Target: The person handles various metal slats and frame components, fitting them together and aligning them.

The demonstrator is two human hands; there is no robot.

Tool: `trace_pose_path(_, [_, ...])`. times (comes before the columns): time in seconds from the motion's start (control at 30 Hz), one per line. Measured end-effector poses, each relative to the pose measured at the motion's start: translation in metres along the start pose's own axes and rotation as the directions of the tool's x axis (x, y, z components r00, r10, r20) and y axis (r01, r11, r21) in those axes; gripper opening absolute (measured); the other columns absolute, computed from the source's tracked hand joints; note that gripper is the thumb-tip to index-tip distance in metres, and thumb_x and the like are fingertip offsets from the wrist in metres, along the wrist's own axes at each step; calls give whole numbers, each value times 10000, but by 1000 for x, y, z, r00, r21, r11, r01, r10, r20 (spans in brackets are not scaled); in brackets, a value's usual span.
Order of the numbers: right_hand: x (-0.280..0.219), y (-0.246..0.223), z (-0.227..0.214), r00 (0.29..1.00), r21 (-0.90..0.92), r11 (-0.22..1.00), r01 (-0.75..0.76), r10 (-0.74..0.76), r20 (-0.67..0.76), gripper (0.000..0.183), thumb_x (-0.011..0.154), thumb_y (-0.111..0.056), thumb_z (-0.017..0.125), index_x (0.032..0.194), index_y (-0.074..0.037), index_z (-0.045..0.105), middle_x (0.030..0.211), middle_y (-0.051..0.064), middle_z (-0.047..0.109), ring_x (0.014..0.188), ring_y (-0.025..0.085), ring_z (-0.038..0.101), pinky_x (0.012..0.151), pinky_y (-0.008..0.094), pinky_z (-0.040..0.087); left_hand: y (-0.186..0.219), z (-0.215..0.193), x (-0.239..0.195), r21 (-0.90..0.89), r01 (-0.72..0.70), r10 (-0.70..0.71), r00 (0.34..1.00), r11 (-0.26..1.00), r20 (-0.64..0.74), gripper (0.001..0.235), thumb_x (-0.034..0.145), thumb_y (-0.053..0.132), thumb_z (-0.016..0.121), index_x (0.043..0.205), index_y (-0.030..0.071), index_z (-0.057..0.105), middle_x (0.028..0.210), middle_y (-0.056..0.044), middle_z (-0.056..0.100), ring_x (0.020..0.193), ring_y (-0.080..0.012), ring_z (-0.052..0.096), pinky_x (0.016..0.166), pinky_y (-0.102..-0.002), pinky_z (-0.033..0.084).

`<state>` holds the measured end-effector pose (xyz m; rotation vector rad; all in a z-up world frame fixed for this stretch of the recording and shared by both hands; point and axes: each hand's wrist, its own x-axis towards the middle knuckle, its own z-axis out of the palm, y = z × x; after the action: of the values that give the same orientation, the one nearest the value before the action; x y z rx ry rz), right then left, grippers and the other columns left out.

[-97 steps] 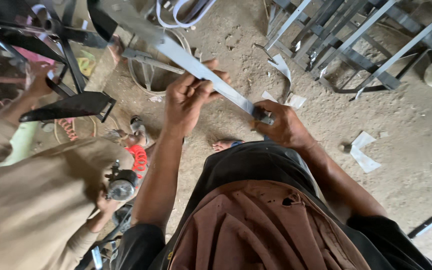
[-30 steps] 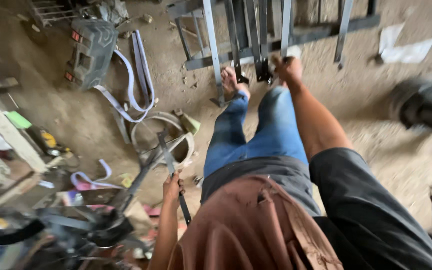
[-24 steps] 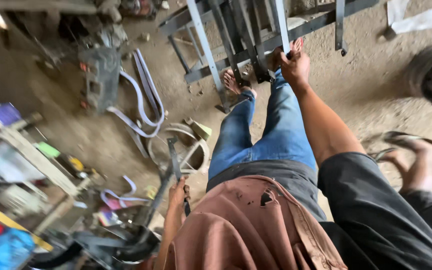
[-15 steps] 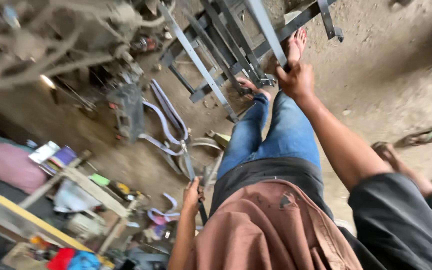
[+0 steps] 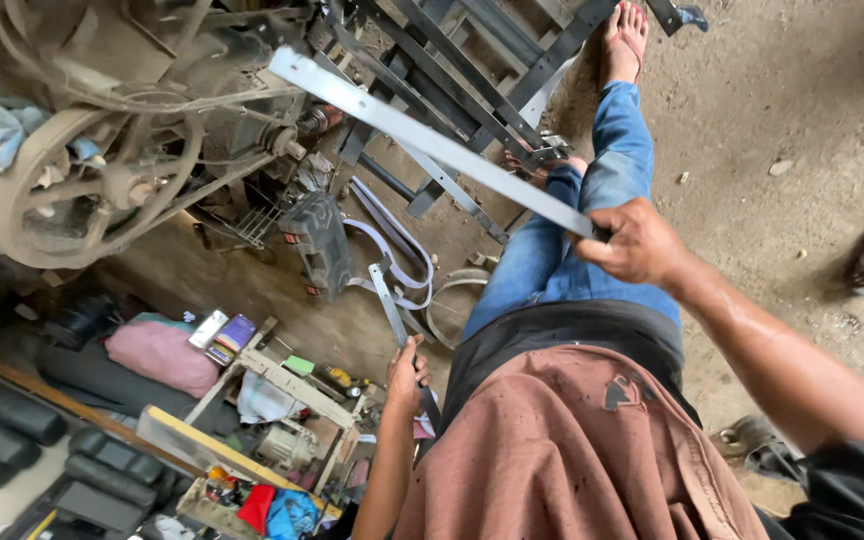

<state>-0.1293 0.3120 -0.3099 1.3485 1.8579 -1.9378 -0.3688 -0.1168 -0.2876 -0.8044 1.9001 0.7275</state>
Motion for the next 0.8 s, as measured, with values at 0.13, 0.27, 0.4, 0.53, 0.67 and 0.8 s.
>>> trace_pose_path(0.13, [-14,-20,3,997,118,993,-4,-5,74,312,744,-303,801,581,-143,589,456,53,536,474,143,496,471,318,430,5,3,2,-15,25,-25,1000,1000,15,376,1054,386,594,1234,65,671,599,-12,397,361,-98,337,333,-281,344])
trace_pose_path(0.27, [-14,-3,10,997,109,994,-1,-8,77,360,762,-328,818,575,-139,576,450,58,538,442,169,494,455,317,418,0,4,5,-19,35,-34,999,999,40,377,1053,395,601,1242,75,664,607,-15,397,365,-93,330,329,-282,337])
trace_pose_path(0.4, [-14,0,5,998,-150,987,54,-49,43,482,801,-470,806,629,-117,527,552,155,537,541,353,559,520,408,453,-3,7,6,28,28,-29,999,999,38,403,1048,420,600,1241,73,663,614,-12,407,375,-86,348,340,-276,338])
trace_pose_path(0.53, [-11,-5,0,994,-277,955,108,-105,25,480,786,-471,800,622,-111,527,568,180,531,591,419,594,533,446,461,1,12,0,18,34,-35,999,999,22,437,1037,431,621,1274,65,652,635,-3,411,392,-84,338,359,-279,330])
trace_pose_path(0.67, [-13,-13,-2,994,-294,950,103,-105,8,460,781,-470,819,623,-142,540,568,145,519,569,367,587,521,404,454,-4,11,6,-4,12,-12,999,1000,48,397,1041,424,608,1226,78,670,621,0,401,387,-74,334,357,-270,343])
trace_pose_path(0.8, [-13,-31,-3,995,-215,975,62,-43,90,452,745,-434,817,604,-127,518,537,141,509,518,323,526,517,393,445,-14,14,16,-81,3,2,997,997,72,377,1043,398,606,1221,72,669,618,-4,389,387,-81,335,352,-275,337])
